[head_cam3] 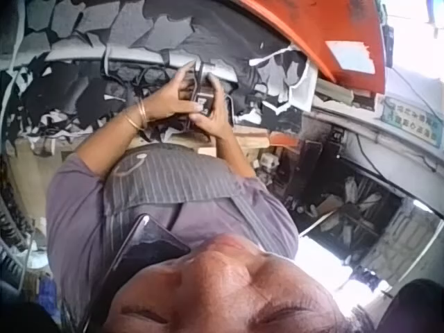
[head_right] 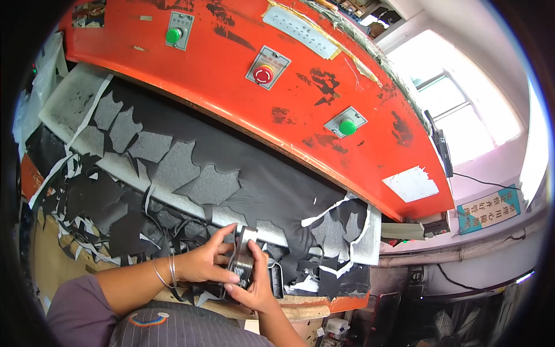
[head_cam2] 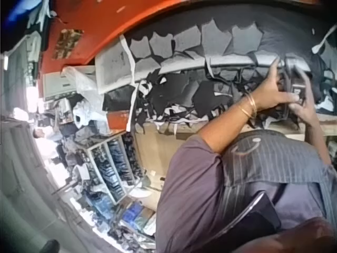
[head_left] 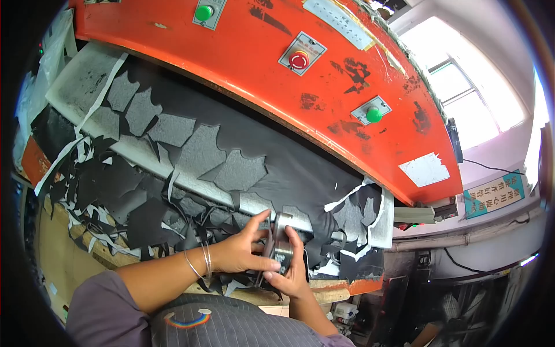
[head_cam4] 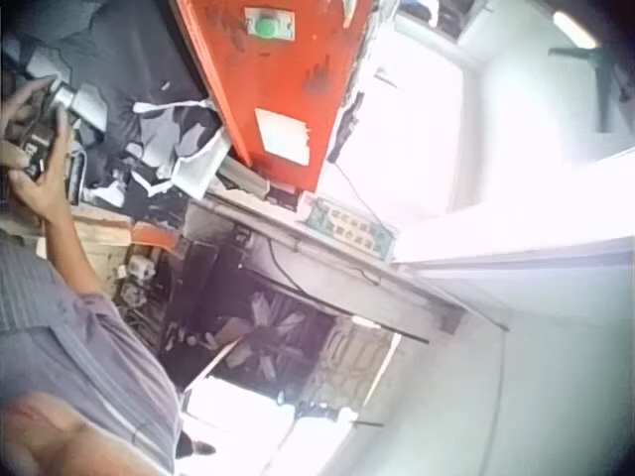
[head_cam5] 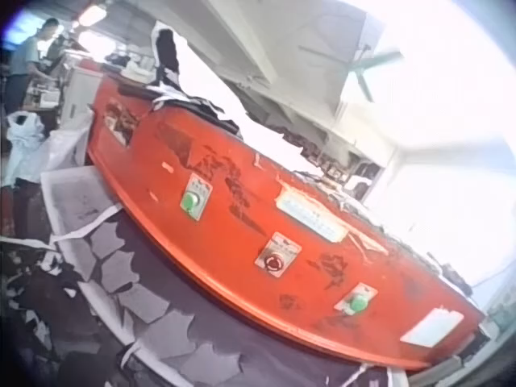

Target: Cutting shoe upper components from leather sheets using a metal die and a hydraulic clicker press.

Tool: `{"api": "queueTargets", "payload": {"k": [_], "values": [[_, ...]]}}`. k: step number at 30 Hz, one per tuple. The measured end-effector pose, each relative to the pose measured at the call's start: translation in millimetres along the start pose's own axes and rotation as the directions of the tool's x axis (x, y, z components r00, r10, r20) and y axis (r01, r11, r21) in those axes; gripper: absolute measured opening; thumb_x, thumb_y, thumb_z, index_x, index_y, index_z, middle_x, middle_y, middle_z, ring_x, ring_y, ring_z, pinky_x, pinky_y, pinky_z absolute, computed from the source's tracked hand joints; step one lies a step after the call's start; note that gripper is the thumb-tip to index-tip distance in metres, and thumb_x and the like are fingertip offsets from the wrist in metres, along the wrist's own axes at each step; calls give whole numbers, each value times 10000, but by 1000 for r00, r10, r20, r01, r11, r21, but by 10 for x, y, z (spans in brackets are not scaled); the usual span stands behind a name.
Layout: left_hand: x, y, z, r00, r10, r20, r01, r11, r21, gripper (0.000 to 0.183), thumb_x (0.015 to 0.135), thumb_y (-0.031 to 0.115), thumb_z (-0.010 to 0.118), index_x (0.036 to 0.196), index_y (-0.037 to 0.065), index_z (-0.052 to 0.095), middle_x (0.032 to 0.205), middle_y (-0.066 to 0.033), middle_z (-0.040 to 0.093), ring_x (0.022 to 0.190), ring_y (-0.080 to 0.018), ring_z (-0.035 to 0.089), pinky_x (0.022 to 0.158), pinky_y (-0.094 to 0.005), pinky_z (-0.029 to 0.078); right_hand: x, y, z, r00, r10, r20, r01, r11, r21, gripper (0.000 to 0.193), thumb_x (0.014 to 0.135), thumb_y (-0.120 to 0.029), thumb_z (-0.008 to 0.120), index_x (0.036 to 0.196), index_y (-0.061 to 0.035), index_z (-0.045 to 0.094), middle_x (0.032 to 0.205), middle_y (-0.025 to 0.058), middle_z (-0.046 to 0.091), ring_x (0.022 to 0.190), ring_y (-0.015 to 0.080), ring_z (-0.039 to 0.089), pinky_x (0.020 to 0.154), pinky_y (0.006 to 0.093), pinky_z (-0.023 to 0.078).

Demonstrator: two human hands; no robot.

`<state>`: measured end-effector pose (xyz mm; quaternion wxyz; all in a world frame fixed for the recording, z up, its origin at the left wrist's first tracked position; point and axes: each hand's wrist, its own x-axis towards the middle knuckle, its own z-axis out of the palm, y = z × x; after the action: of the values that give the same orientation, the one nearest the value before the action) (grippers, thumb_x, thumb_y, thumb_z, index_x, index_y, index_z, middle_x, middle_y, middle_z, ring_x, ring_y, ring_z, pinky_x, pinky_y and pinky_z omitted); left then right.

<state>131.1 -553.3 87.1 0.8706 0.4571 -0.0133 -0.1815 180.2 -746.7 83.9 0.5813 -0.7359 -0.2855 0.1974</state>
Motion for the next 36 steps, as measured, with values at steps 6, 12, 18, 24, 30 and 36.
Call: {"api": "queueTargets", "payload": {"k": [6, 12, 18, 24, 30, 36], "values": [[171, -232, 281, 997, -56, -57, 57, 998, 18, 896, 938, 250, 601, 1506, 82, -71, 1403, -164, 333, 1245, -228, 456, 992, -330, 417, 2, -65, -318, 975, -115, 190, 156, 964, -217, 964, 616, -263, 818, 1419, -19, 343, 1183, 176, 527, 1071, 267, 461, 958, 377, 361], [219, -759, 324, 919, -89, -383, -96, 894, -439, 424, 1008, 241, 455, 1365, 31, 364, 1068, -68, 578, 947, -117, 593, 798, -268, 505, -96, 13, -247, 959, -227, 171, 270, 918, -291, 830, 631, -264, 827, 1330, -17, 455, 1076, 145, 540, 975, 264, 478, 889, 362, 394], [83, -631, 133, 801, -217, -557, 89, 965, -247, 215, 986, 197, 483, 1010, 0, 565, 909, -78, 632, 790, -178, 653, 685, -364, 584, 132, -60, -367, 960, -234, 157, 280, 842, -460, 765, 620, -291, 828, 1264, -36, 503, 1099, 126, 595, 949, 257, 490, 883, 363, 401], [-579, -71, -233, 717, -332, -613, 656, 619, 432, 425, 945, 307, 535, 856, -95, 640, 770, -170, 675, 568, -247, 682, 534, -323, 580, 1151, -126, -466, 984, 116, -135, -178, 676, -715, 707, 720, -481, 680, 1208, 15, 552, 1158, 222, 577, 1105, 349, 493, 929, 424, 439], [-529, 266, -205, 658, 461, -595, 489, 340, 803, 342, 883, 330, 615, 798, 0, 651, 693, -152, 659, 643, -279, 655, 623, -367, 512, 1614, -18, -313, 964, 211, -164, -245, 449, -859, 702, 736, -502, 647, 1222, -3, 560, 1201, 193, 583, 1163, 350, 463, 956, 444, 434], [47, -86, -362, 656, 562, -505, 178, 534, 826, 210, 836, 240, 659, 846, 31, 646, 794, -136, 659, 740, -296, 632, 681, -373, 492, 1592, 148, -441, 997, -40, -63, -43, 383, -923, 610, 815, -441, 646, 1280, -64, 529, 1367, 169, 458, 1249, 346, 438, 999, 445, 403]]}}
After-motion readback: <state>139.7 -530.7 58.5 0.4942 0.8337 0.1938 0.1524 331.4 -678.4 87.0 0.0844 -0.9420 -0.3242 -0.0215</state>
